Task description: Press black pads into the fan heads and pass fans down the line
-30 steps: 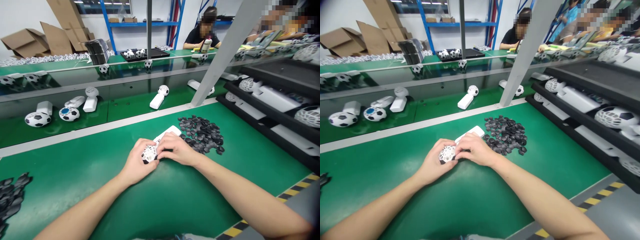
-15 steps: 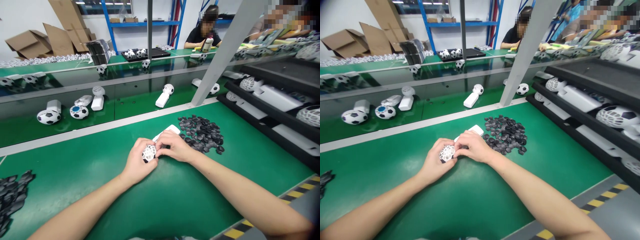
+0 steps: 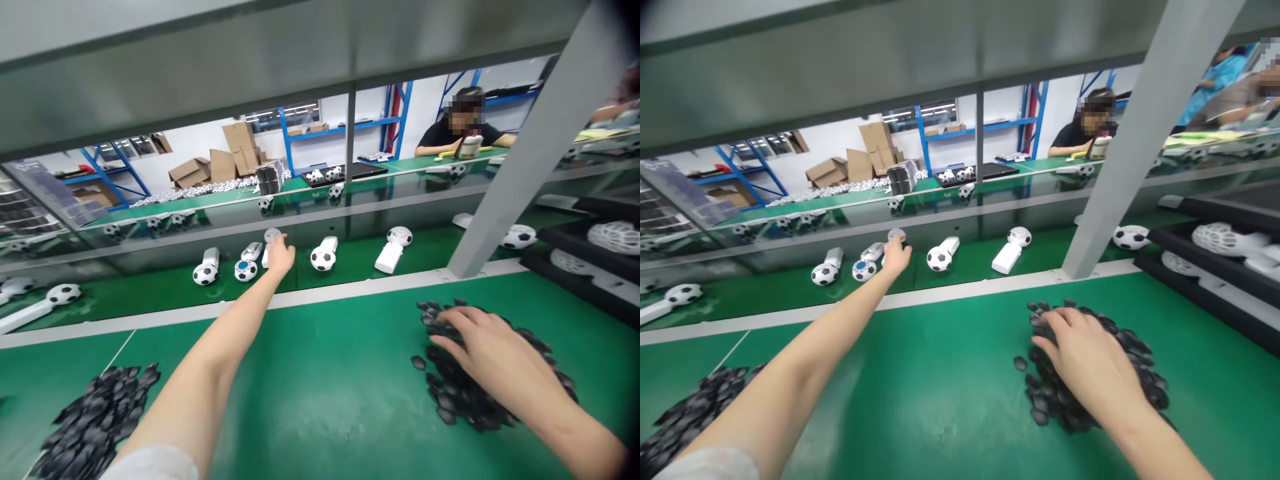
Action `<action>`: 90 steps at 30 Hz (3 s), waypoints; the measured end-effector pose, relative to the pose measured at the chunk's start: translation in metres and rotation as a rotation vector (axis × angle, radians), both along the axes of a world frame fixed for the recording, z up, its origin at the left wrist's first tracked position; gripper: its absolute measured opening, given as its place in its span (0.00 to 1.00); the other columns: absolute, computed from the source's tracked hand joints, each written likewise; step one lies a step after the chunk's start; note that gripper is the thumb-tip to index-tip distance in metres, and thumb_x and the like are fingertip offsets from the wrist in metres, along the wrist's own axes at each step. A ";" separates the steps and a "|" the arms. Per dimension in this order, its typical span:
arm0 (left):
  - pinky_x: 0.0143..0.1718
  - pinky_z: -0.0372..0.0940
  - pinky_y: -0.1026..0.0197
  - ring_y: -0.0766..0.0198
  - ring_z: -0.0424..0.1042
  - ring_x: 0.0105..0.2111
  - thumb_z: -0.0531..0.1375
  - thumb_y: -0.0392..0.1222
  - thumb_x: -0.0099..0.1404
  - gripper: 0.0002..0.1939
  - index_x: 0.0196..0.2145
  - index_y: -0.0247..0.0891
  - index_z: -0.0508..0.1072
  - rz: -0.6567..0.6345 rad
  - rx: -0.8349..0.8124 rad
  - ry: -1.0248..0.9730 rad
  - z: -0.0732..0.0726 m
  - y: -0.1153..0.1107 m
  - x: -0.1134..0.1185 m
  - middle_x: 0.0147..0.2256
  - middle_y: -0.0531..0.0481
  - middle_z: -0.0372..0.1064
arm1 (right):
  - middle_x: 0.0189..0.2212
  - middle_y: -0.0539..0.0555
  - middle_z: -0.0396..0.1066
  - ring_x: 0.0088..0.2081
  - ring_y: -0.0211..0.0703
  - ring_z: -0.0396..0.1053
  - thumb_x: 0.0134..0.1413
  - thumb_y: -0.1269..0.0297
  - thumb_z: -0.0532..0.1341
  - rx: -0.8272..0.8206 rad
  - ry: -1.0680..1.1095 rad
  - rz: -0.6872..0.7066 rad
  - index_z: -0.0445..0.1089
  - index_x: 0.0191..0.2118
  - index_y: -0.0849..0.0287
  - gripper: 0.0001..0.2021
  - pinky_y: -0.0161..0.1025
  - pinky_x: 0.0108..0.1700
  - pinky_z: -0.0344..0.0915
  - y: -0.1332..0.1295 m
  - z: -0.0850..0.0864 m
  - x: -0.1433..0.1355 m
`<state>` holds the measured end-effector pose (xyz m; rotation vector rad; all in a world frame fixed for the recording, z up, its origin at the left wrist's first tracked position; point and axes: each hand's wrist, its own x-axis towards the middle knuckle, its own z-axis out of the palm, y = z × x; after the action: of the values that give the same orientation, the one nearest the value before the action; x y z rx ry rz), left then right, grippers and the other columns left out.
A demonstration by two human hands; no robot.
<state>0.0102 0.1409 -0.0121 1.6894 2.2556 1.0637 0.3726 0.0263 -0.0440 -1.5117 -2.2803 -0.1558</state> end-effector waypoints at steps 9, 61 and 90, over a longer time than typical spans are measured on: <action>0.43 0.63 0.49 0.56 0.65 0.44 0.56 0.43 0.64 0.16 0.48 0.34 0.63 0.195 -0.267 0.017 -0.020 0.019 -0.036 0.47 0.43 0.62 | 0.32 0.57 0.70 0.26 0.46 0.71 0.49 0.73 0.52 -0.278 -0.160 -0.146 0.71 0.37 0.54 0.13 0.37 0.22 0.59 0.000 -0.003 0.004; 0.40 0.63 0.51 0.49 0.65 0.44 0.56 0.56 0.58 0.34 0.58 0.41 0.50 -0.565 -0.289 0.285 -0.013 -0.198 0.103 0.52 0.45 0.56 | 0.31 0.52 0.67 0.33 0.39 0.64 0.55 0.71 0.53 -0.431 0.291 0.584 0.63 0.34 0.59 0.03 0.37 0.37 0.62 -0.056 0.029 -0.064; 0.42 0.61 0.53 0.52 0.65 0.43 0.58 0.53 0.56 0.28 0.51 0.39 0.60 -0.619 -0.229 0.187 -0.011 -0.192 0.104 0.46 0.45 0.64 | 0.44 0.50 0.64 0.38 0.38 0.61 0.43 0.67 0.63 -0.603 0.760 0.302 0.55 0.30 0.57 0.13 0.35 0.33 0.59 -0.053 0.000 -0.085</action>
<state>0.1142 -0.0514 -0.0228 2.2231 1.6532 0.5046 0.2871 -0.0272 -0.0445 -1.1348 -1.9272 1.0814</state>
